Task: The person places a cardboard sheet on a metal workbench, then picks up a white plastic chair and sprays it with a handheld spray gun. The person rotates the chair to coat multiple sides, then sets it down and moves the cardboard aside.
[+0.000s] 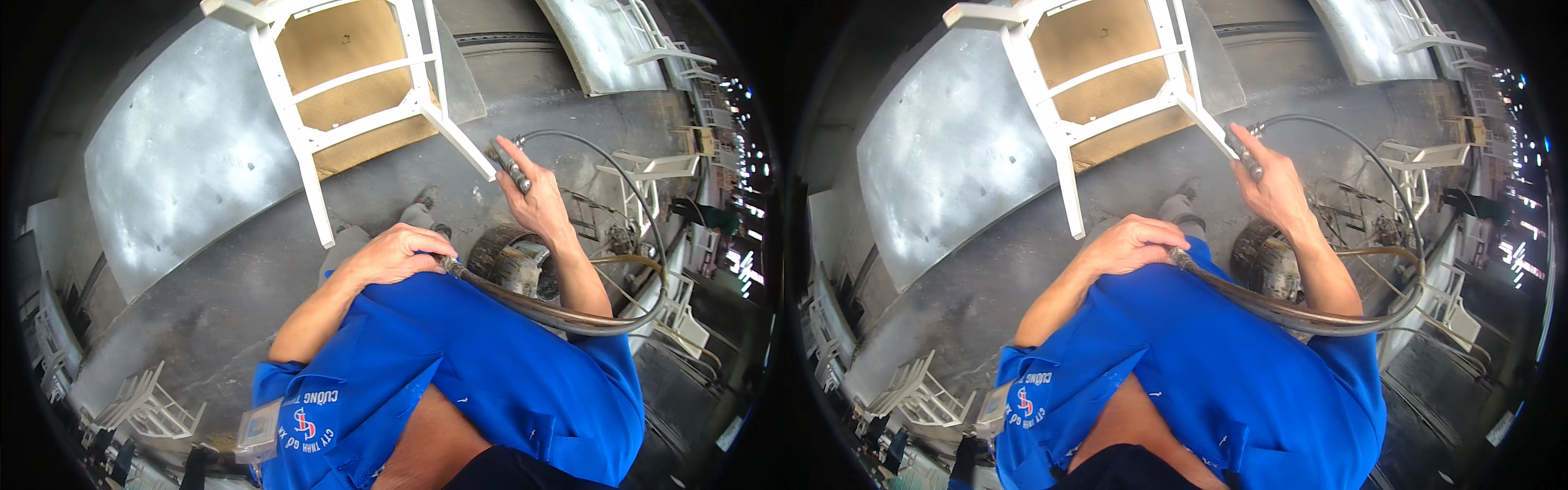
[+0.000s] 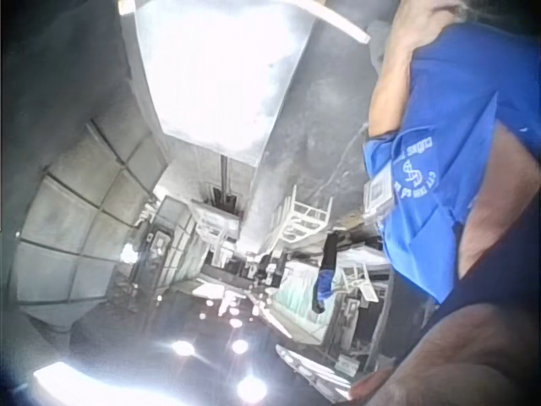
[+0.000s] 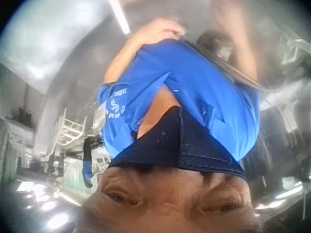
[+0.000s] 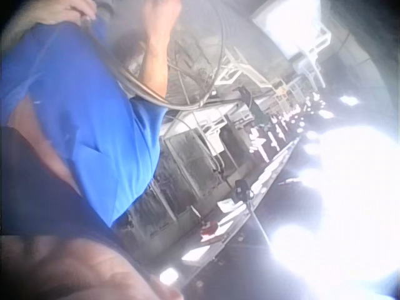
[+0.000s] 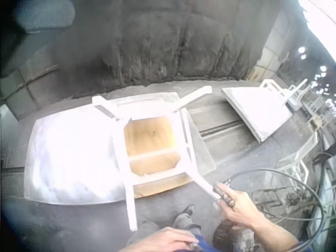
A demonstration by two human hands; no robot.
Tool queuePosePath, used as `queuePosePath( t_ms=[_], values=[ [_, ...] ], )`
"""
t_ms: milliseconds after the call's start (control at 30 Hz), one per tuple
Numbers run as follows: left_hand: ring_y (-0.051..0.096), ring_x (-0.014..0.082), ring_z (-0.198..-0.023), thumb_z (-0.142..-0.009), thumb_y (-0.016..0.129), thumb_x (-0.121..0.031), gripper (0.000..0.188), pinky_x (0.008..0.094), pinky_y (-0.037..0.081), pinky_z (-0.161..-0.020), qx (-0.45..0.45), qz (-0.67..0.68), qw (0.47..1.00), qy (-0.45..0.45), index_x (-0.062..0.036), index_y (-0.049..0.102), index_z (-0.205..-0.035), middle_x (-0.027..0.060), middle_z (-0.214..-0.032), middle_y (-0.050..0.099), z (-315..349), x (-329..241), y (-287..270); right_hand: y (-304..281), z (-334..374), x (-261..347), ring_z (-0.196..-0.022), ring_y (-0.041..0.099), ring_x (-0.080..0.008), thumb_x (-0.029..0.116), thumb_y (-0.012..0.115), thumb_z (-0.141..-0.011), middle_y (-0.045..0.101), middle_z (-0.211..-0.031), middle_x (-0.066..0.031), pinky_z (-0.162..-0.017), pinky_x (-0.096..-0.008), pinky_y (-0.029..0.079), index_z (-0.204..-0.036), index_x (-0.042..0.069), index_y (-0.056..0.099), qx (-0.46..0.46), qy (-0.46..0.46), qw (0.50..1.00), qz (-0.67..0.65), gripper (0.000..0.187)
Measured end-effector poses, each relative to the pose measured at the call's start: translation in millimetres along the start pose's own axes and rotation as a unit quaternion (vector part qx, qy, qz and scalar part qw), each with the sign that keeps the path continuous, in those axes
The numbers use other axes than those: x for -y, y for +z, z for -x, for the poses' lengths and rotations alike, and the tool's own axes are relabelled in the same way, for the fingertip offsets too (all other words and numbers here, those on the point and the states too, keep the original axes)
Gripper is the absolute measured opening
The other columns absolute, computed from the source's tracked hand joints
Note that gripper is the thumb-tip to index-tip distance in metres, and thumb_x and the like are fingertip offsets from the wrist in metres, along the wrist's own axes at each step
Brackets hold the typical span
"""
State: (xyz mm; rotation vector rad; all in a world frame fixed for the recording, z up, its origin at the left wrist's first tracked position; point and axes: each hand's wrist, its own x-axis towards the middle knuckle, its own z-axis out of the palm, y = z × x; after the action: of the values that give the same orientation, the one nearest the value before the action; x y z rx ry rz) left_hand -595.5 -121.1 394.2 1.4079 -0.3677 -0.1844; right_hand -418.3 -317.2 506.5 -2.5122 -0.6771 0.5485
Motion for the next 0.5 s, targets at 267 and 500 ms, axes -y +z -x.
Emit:
queuePosePath(
  t_ms=[267, 500],
  values=[
    [0.073, 0.0342, -0.098, -0.086, 0.069, -0.004, 0.031, 0.0405, 0.057, -0.086, -0.01, -0.017, 0.999, 0.043, -0.0017, 0.073, -0.116, 0.0159, -0.109, 0.075, 42, -6, -23, -13, -32, 74, -0.12, 0.069, -0.0356, 0.01, 0.069, -0.095, 0.071, -0.127, -0.0224, -0.099, -0.0399, 0.054, -0.146, 0.016, 0.058, -0.175, -0.147, 0.973, -0.006, 0.052],
    [0.073, 0.035, -0.097, -0.086, 0.068, -0.004, 0.03, 0.0412, 0.057, -0.085, -0.027, -0.026, 0.996, 0.076, -0.0013, 0.073, -0.115, 0.0171, -0.109, 0.075, 64, -3, -34, -20, -47, 123, -0.096, 0.07, -0.0209, 0.019, 0.071, -0.098, 0.075, -0.109, -0.0126, -0.089, -0.0349, 0.054, -0.147, 0.023, 0.058, -0.21, -0.117, 0.97, -0.034, 0.051]
  ],
)
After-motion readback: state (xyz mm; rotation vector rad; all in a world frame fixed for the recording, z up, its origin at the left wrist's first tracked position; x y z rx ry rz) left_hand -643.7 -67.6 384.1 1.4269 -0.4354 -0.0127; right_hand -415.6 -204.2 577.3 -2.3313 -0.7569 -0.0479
